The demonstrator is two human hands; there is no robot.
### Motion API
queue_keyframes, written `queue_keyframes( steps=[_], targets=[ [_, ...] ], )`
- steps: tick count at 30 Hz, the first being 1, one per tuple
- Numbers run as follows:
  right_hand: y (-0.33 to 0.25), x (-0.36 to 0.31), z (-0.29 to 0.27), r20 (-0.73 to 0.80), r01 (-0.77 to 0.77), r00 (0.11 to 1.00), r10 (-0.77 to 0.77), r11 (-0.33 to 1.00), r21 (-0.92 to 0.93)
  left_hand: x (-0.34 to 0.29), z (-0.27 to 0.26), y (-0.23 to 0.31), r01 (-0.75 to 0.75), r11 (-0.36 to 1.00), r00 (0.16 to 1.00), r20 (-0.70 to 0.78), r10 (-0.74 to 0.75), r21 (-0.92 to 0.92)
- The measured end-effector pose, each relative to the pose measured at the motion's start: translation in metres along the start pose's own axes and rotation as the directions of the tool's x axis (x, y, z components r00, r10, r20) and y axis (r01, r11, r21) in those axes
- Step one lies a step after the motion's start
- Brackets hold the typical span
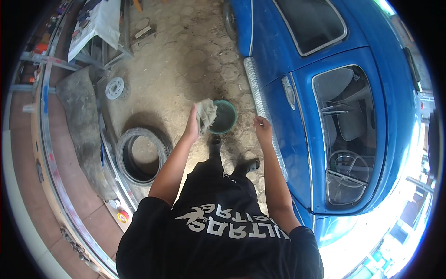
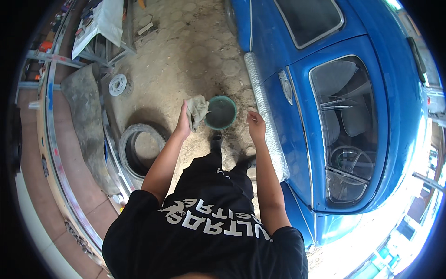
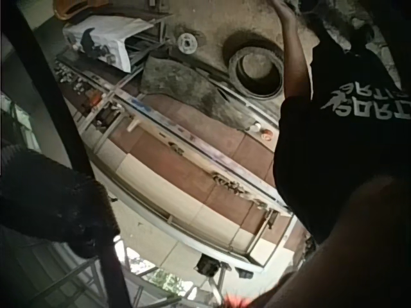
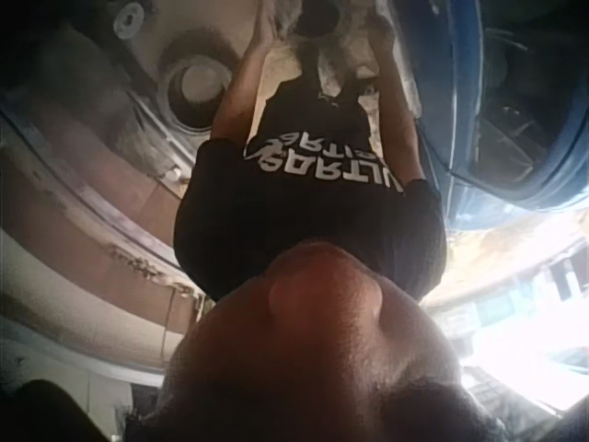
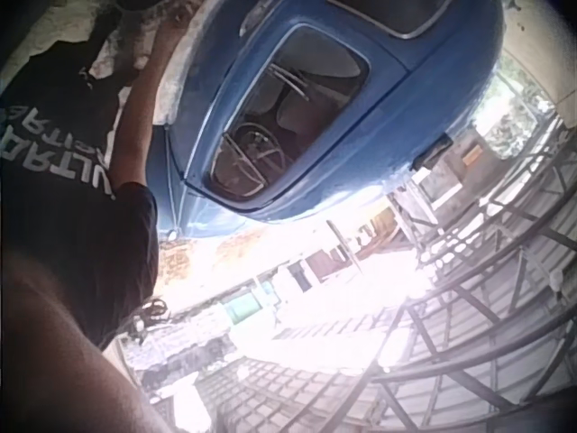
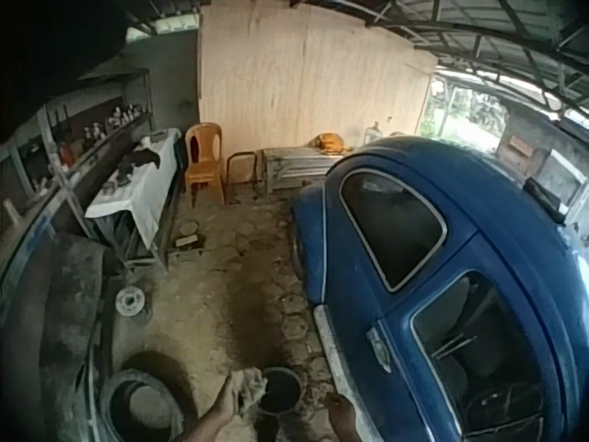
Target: The person is wet sanding the blue exterior of a vintage car using sandpaper and a bucket of water.
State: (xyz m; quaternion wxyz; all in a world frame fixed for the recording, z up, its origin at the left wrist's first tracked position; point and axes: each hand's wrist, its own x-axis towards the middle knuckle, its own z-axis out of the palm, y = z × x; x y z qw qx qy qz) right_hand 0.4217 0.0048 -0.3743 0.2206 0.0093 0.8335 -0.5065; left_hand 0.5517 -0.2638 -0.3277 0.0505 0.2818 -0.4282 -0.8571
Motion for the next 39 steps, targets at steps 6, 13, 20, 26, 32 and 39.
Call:
queue_keyframes(
  steps=[6, 13, 20, 26, 32, 39],
  targets=[
    [-0.07, -0.059, 0.012, 0.006, 0.136, 0.99, -0.139, 0.977, 0.164, 0.028, 0.049, -0.005, 0.127, 0.991, 0.98, 0.156, -0.121, -0.029],
    [-0.113, -0.086, 0.014, -0.189, 0.171, 0.979, -0.07, 0.784, 0.596, 0.022, 0.135, -0.003, 0.088, 0.981, 0.96, 0.247, -0.129, 0.171],
    [-0.098, -0.109, -0.04, -0.361, 0.22, 0.932, 0.03, 0.745, 0.63, 0.013, 0.212, -0.021, -0.01, 0.943, 0.957, 0.275, -0.086, 0.332],
    [-0.1, -0.137, -0.082, -0.455, 0.217, 0.876, 0.162, 0.708, 0.671, -0.012, 0.266, -0.05, -0.144, 0.874, 0.871, 0.479, -0.111, 0.464],
    [-0.081, -0.151, -0.137, -0.674, 0.499, 0.72, 0.166, 0.55, 0.669, -0.042, 0.301, -0.079, -0.792, 0.508, 0.372, 0.927, -0.041, 0.34],
    [-0.027, -0.184, -0.237, -0.751, 0.679, 0.65, 0.115, 0.356, 0.642, -0.092, 0.404, -0.068, -0.933, 0.358, 0.113, 0.975, 0.19, 0.039]
  ],
)
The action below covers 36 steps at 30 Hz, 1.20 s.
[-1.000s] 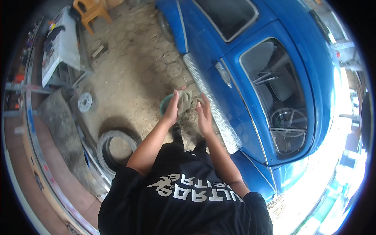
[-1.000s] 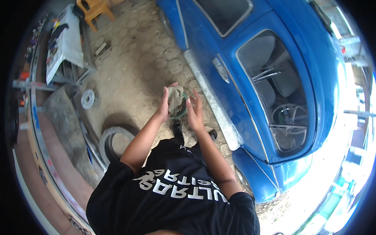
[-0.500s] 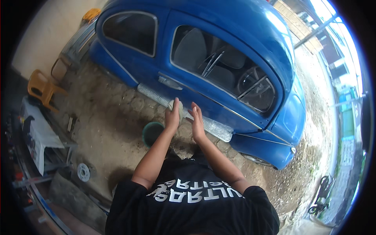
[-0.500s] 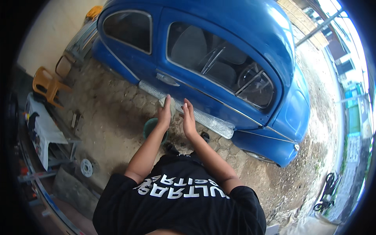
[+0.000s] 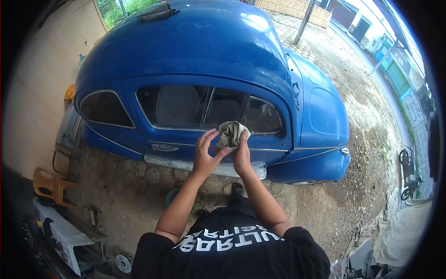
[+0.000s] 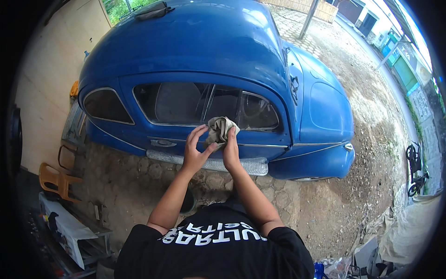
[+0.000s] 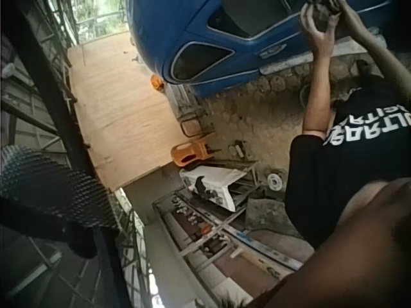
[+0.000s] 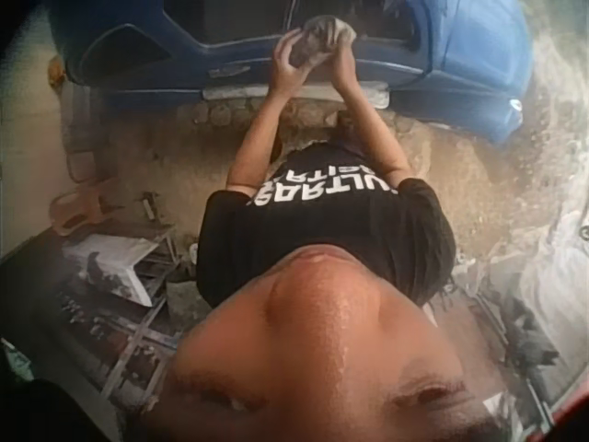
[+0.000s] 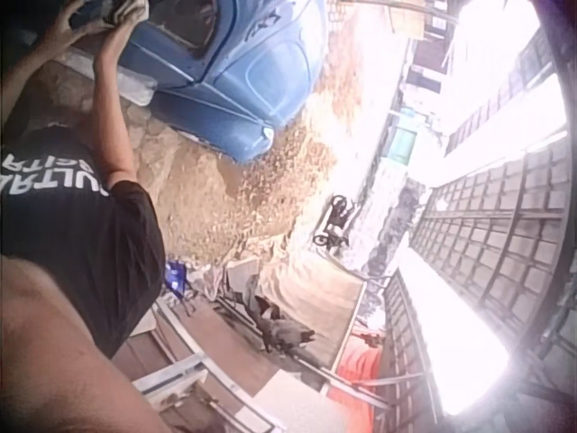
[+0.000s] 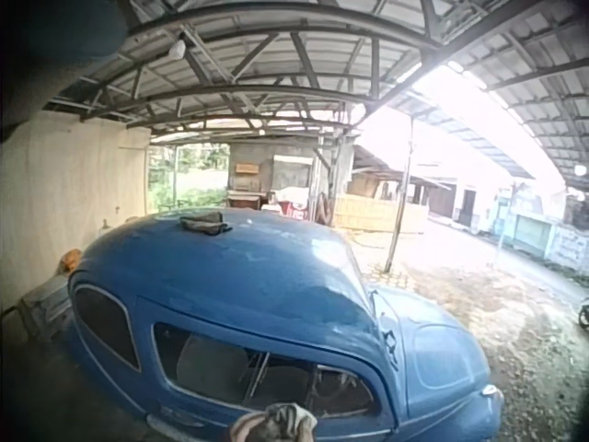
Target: The person is wet sanding the blue exterior of a vintage car using sandpaper and a bucket of water.
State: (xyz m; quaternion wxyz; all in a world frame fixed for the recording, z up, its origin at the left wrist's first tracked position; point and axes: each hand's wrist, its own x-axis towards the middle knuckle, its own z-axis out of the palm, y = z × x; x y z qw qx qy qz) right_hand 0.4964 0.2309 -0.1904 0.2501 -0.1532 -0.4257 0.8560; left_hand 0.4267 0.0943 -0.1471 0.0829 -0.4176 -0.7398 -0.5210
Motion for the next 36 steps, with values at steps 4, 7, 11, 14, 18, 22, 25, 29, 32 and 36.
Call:
queue_keyframes(
  steps=[4, 7, 11, 14, 18, 22, 25, 29, 32, 36],
  targets=[
    [-0.056, 0.019, 0.005, 0.185, 0.192, 0.971, -0.15, 0.954, -0.232, 0.039, 0.022, 0.0, 0.168, 0.926, 0.985, 0.031, -0.167, -0.339],
    [-0.095, 0.034, -0.013, 0.225, 0.259, 0.957, -0.184, 0.89, -0.374, 0.063, 0.034, -0.005, 0.19, 0.811, 0.969, -0.025, -0.244, -0.553],
    [-0.134, 0.05, -0.029, 0.134, 0.206, 0.977, -0.164, 0.879, -0.43, 0.102, 0.033, 0.001, 0.132, 0.867, 0.963, -0.144, -0.227, -0.481],
    [-0.152, 0.065, -0.039, 0.106, 0.291, 0.955, -0.278, 0.796, -0.531, 0.127, 0.034, 0.004, 0.102, 0.913, 0.968, -0.174, -0.183, -0.395],
    [-0.191, 0.07, -0.03, 0.418, 0.534, 0.829, -0.372, 0.305, -0.788, 0.156, 0.03, 0.019, 0.072, 0.99, 0.995, -0.054, -0.079, -0.12],
    [-0.219, 0.088, -0.041, 0.365, 0.417, 0.907, -0.21, 0.328, -0.848, 0.2, 0.017, 0.032, -0.179, 0.982, 0.98, -0.084, 0.183, 0.054],
    [-0.252, 0.119, -0.039, 0.531, 0.591, 0.806, -0.263, 0.293, -0.752, 0.24, -0.003, 0.042, -0.097, 0.995, 0.995, 0.002, 0.097, -0.018],
    [-0.275, 0.158, -0.024, 0.43, 0.458, 0.837, -0.338, 0.002, -0.889, 0.291, -0.009, 0.039, -0.065, 0.954, 0.988, 0.156, 0.019, 0.291],
    [-0.266, 0.164, -0.002, 0.337, 0.134, 0.773, -0.537, -0.381, -0.915, 0.291, 0.009, 0.017, -0.21, 0.594, 0.933, -0.023, 0.359, 0.776],
    [-0.201, 0.151, 0.022, 0.384, 0.369, 0.721, -0.577, -0.149, -0.917, 0.278, 0.041, 0.017, -0.414, 0.703, 0.902, 0.154, 0.404, 0.578]
  ],
)
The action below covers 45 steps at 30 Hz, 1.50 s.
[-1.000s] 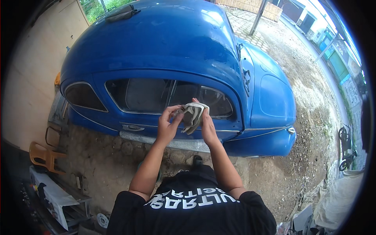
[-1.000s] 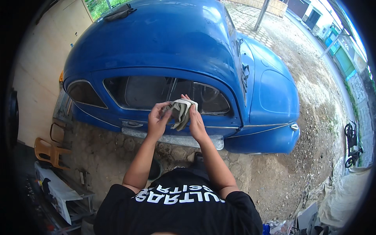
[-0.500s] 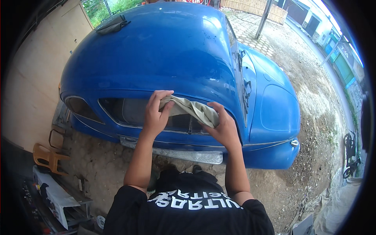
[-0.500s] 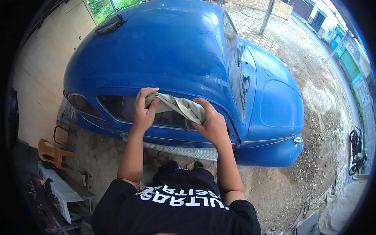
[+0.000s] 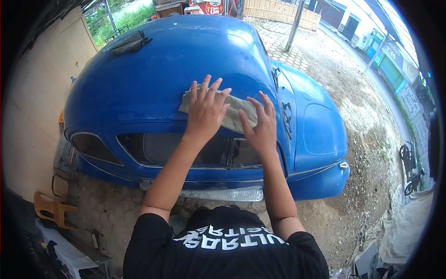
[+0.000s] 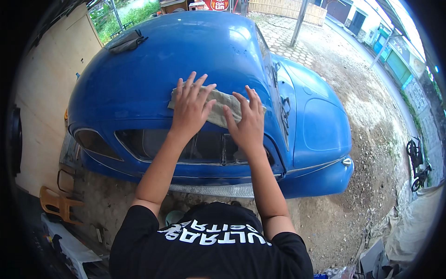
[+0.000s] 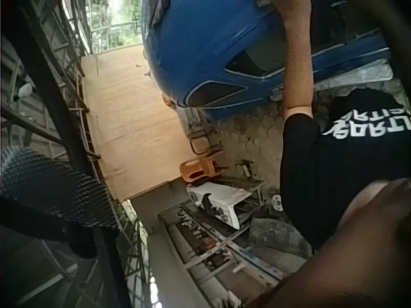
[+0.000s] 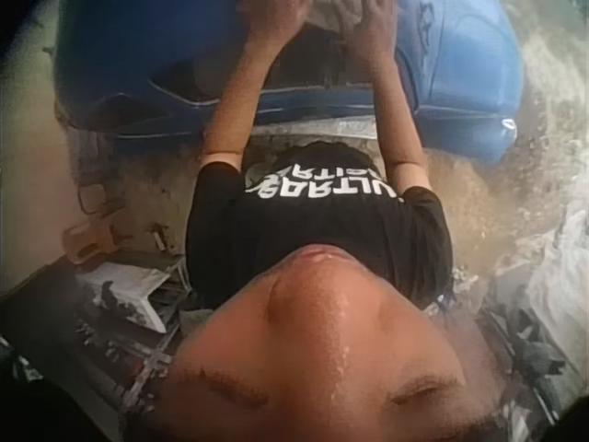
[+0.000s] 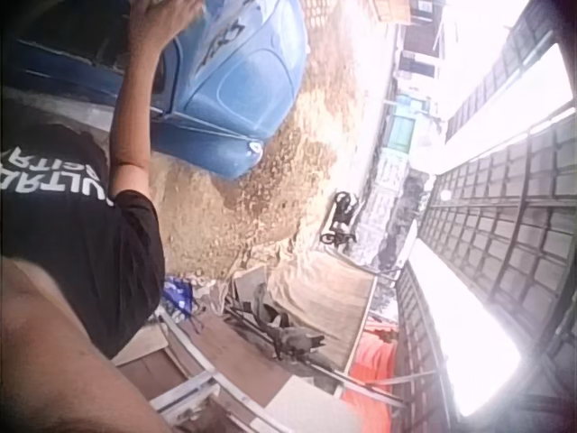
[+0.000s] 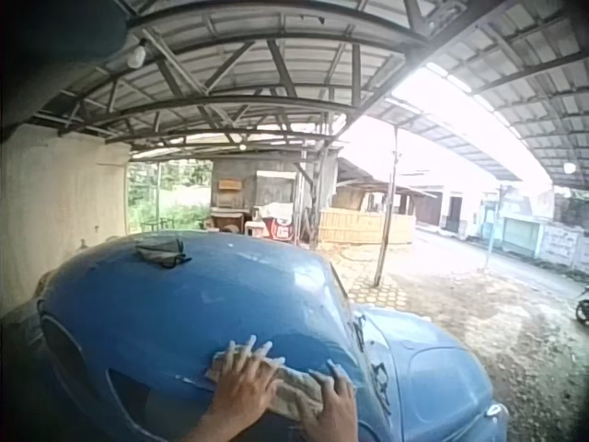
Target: The person is wet sanding the blue exterior of a vintage car using sandpaper and a bucket of water.
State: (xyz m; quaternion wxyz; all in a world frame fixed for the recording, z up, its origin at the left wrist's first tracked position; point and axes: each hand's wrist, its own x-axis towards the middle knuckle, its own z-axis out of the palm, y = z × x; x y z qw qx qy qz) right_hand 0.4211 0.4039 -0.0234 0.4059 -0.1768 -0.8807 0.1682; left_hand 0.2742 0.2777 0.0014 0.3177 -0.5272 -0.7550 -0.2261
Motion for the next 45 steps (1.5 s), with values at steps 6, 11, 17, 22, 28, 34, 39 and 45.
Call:
queue_keyframes(
  steps=[6, 11, 17, 22, 28, 34, 39, 45],
  targets=[
    [0.002, -0.038, 0.07, -0.058, -0.207, 0.978, 0.202, 0.972, -0.109, -0.01, 0.05, -0.006, 0.033, 0.996, 0.991, 0.125, -0.043, 0.079],
    [0.015, -0.021, 0.051, 0.149, -0.243, 0.947, 0.284, 0.94, -0.241, -0.007, 0.055, -0.01, 0.026, 0.994, 0.989, 0.142, -0.04, 0.102],
    [0.042, 0.025, 0.06, -0.008, -0.102, 0.995, 0.104, 0.96, -0.259, 0.034, 0.067, -0.021, 0.019, 0.989, 0.992, 0.122, -0.037, 0.146],
    [0.046, 0.047, 0.068, -0.058, -0.122, 0.992, 0.11, 0.954, -0.273, 0.057, 0.077, -0.027, 0.063, 0.975, 0.99, 0.112, -0.089, 0.212],
    [0.045, 0.017, 0.06, -0.01, -0.109, 0.994, 0.11, 0.962, -0.251, 0.018, 0.065, -0.014, 0.016, 0.988, 0.997, 0.077, -0.028, 0.156],
    [0.036, 0.003, 0.053, -0.037, -0.085, 0.996, 0.078, 0.957, -0.277, -0.001, 0.04, 0.001, 0.061, 0.998, 0.998, 0.032, -0.062, 0.033],
    [0.027, 0.008, 0.048, -0.102, -0.111, 0.99, 0.094, 0.978, -0.177, 0.008, 0.02, -0.007, 0.123, 0.987, 0.992, -0.024, -0.126, -0.099],
    [0.025, 0.051, 0.06, 0.021, -0.219, 0.974, 0.225, 0.963, -0.159, 0.049, 0.035, -0.035, 0.004, 0.99, 1.0, 0.021, -0.007, 0.144]
  ],
)
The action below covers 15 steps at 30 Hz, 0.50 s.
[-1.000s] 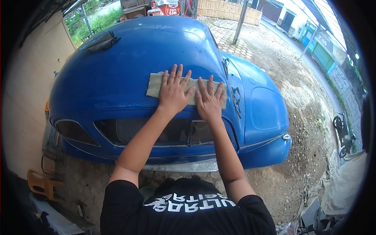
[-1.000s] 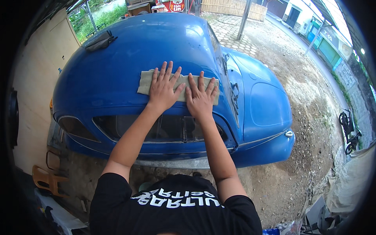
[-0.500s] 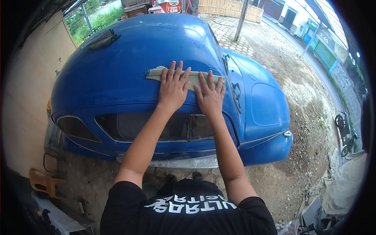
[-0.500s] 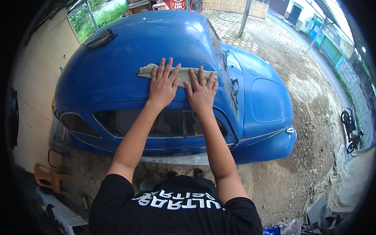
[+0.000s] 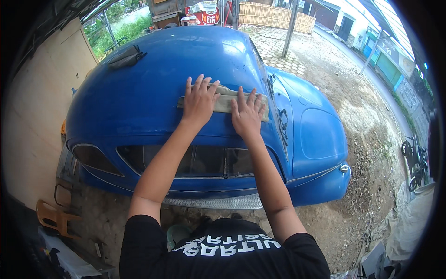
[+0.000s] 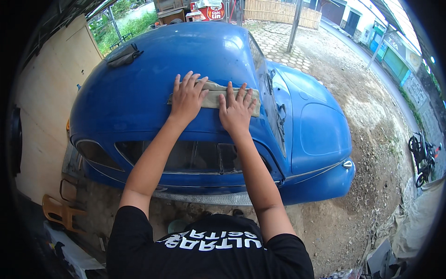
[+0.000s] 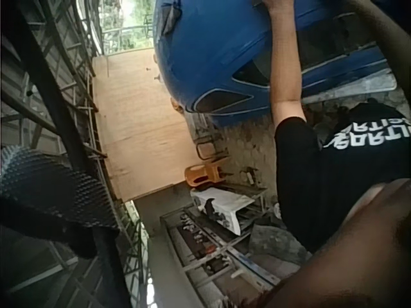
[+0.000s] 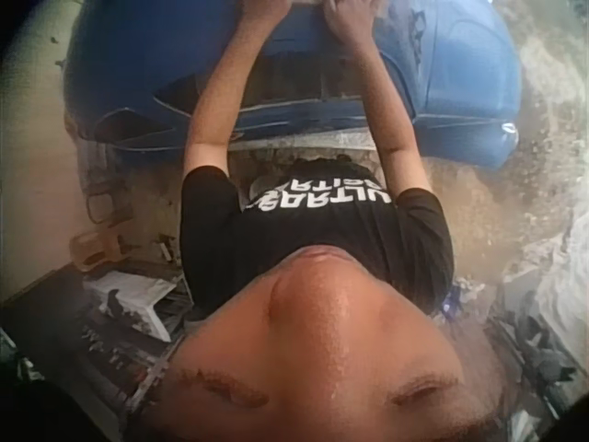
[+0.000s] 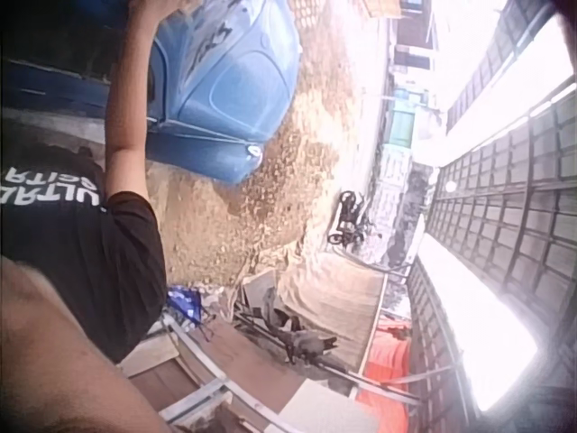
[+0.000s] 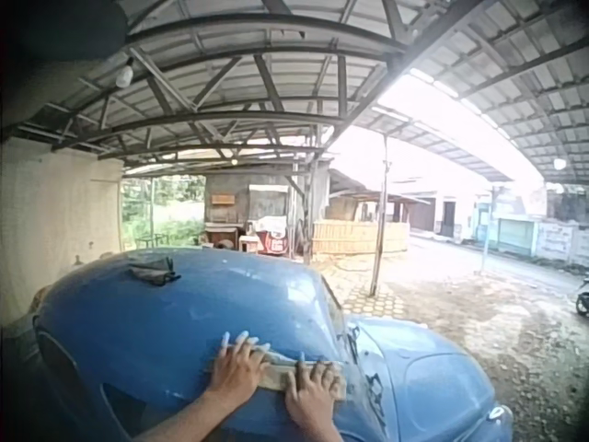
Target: The person is wet sanding the blue exterior of a vintage car using sandpaper and a bucket of water.
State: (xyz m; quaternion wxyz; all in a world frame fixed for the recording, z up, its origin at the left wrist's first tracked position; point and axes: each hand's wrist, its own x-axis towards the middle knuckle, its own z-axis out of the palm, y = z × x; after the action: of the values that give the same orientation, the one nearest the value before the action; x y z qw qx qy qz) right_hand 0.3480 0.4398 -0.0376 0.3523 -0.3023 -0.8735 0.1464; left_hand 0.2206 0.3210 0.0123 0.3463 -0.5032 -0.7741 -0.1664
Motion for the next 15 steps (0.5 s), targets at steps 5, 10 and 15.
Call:
queue_keyframes(
  steps=[5, 10, 15],
  targets=[
    [0.011, 0.034, 0.007, -0.019, -0.144, 0.99, 0.142, 0.982, -0.122, 0.034, -0.007, 0.013, -0.003, 0.996, 1.0, 0.017, 0.002, 0.086],
    [-0.002, 0.036, 0.015, -0.028, -0.069, 0.997, 0.068, 0.997, -0.036, 0.021, 0.029, -0.004, 0.037, 0.995, 0.993, 0.107, -0.047, 0.095],
    [0.001, 0.046, 0.016, 0.007, -0.097, 0.995, 0.097, 0.993, -0.072, 0.029, 0.037, 0.002, 0.082, 0.994, 0.945, 0.31, -0.102, 0.076]
  ],
)
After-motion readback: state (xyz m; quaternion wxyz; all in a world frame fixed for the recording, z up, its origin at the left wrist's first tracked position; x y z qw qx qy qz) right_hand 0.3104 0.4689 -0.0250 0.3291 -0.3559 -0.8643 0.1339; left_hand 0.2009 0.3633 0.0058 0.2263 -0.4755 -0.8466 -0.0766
